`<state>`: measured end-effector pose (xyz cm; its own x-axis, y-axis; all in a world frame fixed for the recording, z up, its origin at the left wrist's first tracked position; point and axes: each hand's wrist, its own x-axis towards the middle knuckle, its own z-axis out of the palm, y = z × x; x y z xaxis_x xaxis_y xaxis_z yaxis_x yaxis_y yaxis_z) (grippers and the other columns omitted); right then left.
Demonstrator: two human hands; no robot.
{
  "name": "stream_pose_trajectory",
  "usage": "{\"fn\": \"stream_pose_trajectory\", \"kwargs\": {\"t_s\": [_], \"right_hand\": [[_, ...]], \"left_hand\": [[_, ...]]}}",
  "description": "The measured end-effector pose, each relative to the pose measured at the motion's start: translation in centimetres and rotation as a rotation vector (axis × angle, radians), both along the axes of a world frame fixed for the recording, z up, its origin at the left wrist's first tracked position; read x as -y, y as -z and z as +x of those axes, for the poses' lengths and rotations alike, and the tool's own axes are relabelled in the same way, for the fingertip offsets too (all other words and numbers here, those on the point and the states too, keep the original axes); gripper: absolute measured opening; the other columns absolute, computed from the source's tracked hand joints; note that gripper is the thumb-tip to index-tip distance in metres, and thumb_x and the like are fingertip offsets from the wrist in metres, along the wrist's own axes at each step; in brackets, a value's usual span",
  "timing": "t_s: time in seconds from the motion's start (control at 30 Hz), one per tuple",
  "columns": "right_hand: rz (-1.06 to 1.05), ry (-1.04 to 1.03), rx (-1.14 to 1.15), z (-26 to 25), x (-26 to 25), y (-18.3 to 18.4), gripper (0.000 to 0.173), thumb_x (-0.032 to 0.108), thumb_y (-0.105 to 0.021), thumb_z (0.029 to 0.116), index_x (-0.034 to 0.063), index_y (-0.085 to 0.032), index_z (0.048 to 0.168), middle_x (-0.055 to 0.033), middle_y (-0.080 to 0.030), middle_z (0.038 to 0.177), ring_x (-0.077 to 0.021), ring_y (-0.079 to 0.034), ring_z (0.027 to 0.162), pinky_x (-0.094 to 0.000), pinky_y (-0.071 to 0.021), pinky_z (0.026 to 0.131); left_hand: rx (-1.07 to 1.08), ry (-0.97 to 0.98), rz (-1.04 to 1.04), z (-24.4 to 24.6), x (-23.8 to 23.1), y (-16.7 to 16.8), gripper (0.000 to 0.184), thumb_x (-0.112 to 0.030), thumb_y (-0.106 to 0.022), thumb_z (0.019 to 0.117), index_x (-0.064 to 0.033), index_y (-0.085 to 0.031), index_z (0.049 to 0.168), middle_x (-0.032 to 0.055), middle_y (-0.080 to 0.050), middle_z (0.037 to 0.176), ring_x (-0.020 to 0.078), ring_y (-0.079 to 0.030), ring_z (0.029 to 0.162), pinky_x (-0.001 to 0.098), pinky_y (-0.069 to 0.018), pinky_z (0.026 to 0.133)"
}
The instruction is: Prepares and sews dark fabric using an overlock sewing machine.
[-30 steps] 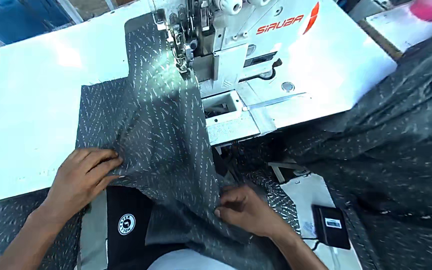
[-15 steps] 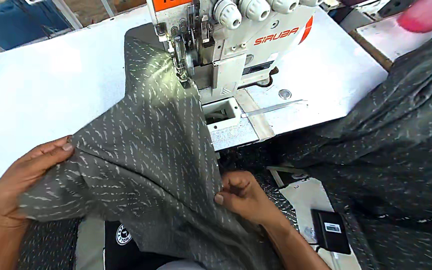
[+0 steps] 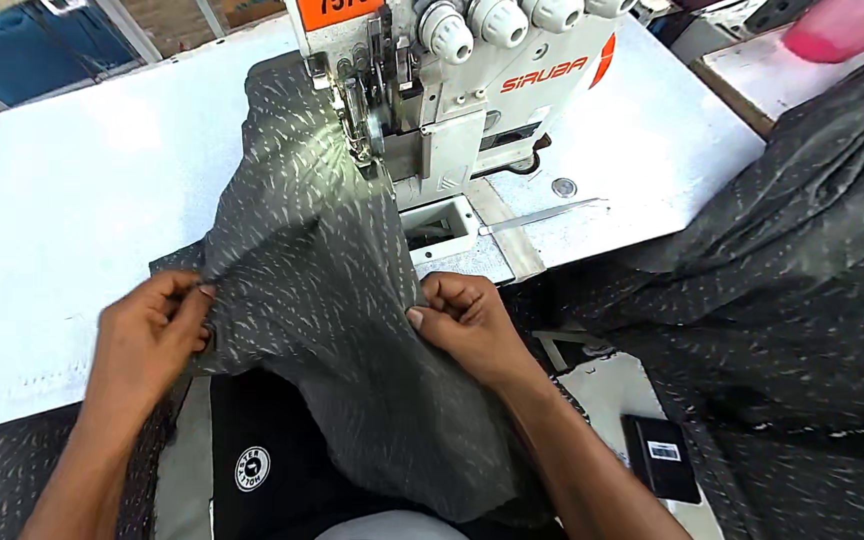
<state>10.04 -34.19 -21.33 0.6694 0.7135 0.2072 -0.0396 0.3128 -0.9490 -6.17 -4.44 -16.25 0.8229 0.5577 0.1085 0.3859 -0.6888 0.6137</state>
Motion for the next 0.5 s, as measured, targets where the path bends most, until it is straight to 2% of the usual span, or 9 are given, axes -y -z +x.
{"fn": "stream_pose_trajectory", "kwargs": {"t_s": [0.1,0.17,0.23,0.27,0.3,0.33,0.4,0.43,0.5], "right_hand": [[0.012,0.026,0.011,0.3,-0.5,-0.2,0.006,0.004,-0.066,0.0928,0.0046,-0.066,0.087,-0.0004,-0.06,0.062,-0.003,-0.054,0.049,-0.0178,-0.0472,0.045],[0.009,0.038,0.009,0.4,-0.7,-0.4,0.006,0.005,-0.066,0.0937,0.0038,-0.066,0.087,-0.0015,-0.06,0.062,-0.0043,-0.055,0.049,-0.0186,-0.0478,0.045],[0.008,0.049,-0.012,0.2,-0.6,-0.7,0.005,0.005,-0.066,0.0938,0.0042,-0.066,0.089,-0.0019,-0.062,0.064,-0.0045,-0.057,0.051,-0.0187,-0.0506,0.047],[0.001,0.049,-0.021,0.0,-0.3,-0.7,0.003,0.004,-0.066,0.0934,0.0041,-0.066,0.09,-0.0025,-0.063,0.065,-0.0051,-0.059,0.052,-0.0192,-0.0517,0.048],[-0.02,0.036,-0.017,-0.2,0.0,-0.6,0.002,0.004,-0.067,0.0925,0.0042,-0.067,0.091,-0.0028,-0.063,0.066,-0.0056,-0.059,0.053,-0.0197,-0.0519,0.048],[-0.055,0.009,-0.001,-0.4,0.6,-0.4,0.001,0.004,-0.068,0.0909,0.0046,-0.067,0.091,-0.0023,-0.065,0.067,-0.0055,-0.06,0.053,-0.0199,-0.052,0.049],[-0.138,-0.078,0.044,-1.2,2.3,0.0,0.003,0.005,-0.071,0.0892,0.0065,-0.069,0.09,0.0006,-0.068,0.07,-0.0033,-0.062,0.058,-0.0194,-0.0533,0.052],[-0.169,-0.113,0.055,-1.8,3.4,0.3,0.004,0.005,-0.072,0.0882,0.0065,-0.07,0.09,0.0017,-0.068,0.072,-0.0023,-0.062,0.059,-0.0187,-0.0536,0.053],[-0.227,-0.132,0.088,-2.4,5.4,1.1,0.004,0.006,-0.074,0.0863,0.0081,-0.07,0.088,0.005,-0.067,0.072,0.0006,-0.06,0.061,-0.016,-0.0513,0.053]], "left_hand": [[0.162,-0.072,-0.077,0.6,-1.8,-3.0,0.024,-0.028,-0.061,0.1024,-0.0063,-0.064,0.113,-0.0019,-0.069,0.091,0.0051,-0.068,0.07,0.0286,-0.0624,0.067],[0.23,-0.107,0.032,1.4,-3.3,-4.2,0.029,-0.027,-0.06,0.1031,-0.0027,-0.061,0.12,0.0011,-0.067,0.1,0.0029,-0.066,0.08,0.0272,-0.06,0.077],[0.262,-0.047,0.168,1.8,-3.7,-4.7,0.044,-0.027,-0.059,0.103,-0.0022,-0.052,0.138,0.0096,-0.062,0.126,0.0079,-0.063,0.103,0.0298,-0.0535,0.091],[0.234,0.035,0.178,1.6,-3.4,-4.7,0.06,-0.032,-0.062,0.1007,-0.0062,-0.041,0.151,0.0131,-0.049,0.15,0.0175,-0.059,0.125,0.0372,-0.0524,0.103],[0.184,0.089,0.177,1.3,-2.5,-4.2,0.075,-0.039,-0.065,0.0977,-0.0111,-0.031,0.159,0.0142,-0.036,0.161,0.025,-0.055,0.133,0.044,-0.0528,0.105],[0.114,0.111,0.188,0.9,-1.2,-3.3,0.083,-0.046,-0.066,0.095,-0.0122,-0.028,0.161,0.0162,-0.033,0.163,0.0307,-0.054,0.134,0.0494,-0.0529,0.102],[-0.039,0.136,0.254,0.0,0.5,-0.7,0.085,-0.056,-0.064,0.0906,-0.0064,-0.039,0.156,0.0247,-0.048,0.148,0.0403,-0.062,0.113,0.0603,-0.0541,0.085],[-0.111,0.15,0.268,-0.7,0.9,0.4,0.079,-0.055,-0.061,0.092,-0.0029,-0.047,0.15,0.0265,-0.055,0.137,0.0408,-0.064,0.101,0.0618,-0.0531,0.079],[-0.168,0.185,0.3,-1.2,0.7,1.2,0.051,-0.038,-0.053,0.1024,0.0073,-0.061,0.125,0.0312,-0.06,0.113,0.0454,-0.062,0.087,0.0652,-0.0491,0.074]]}}
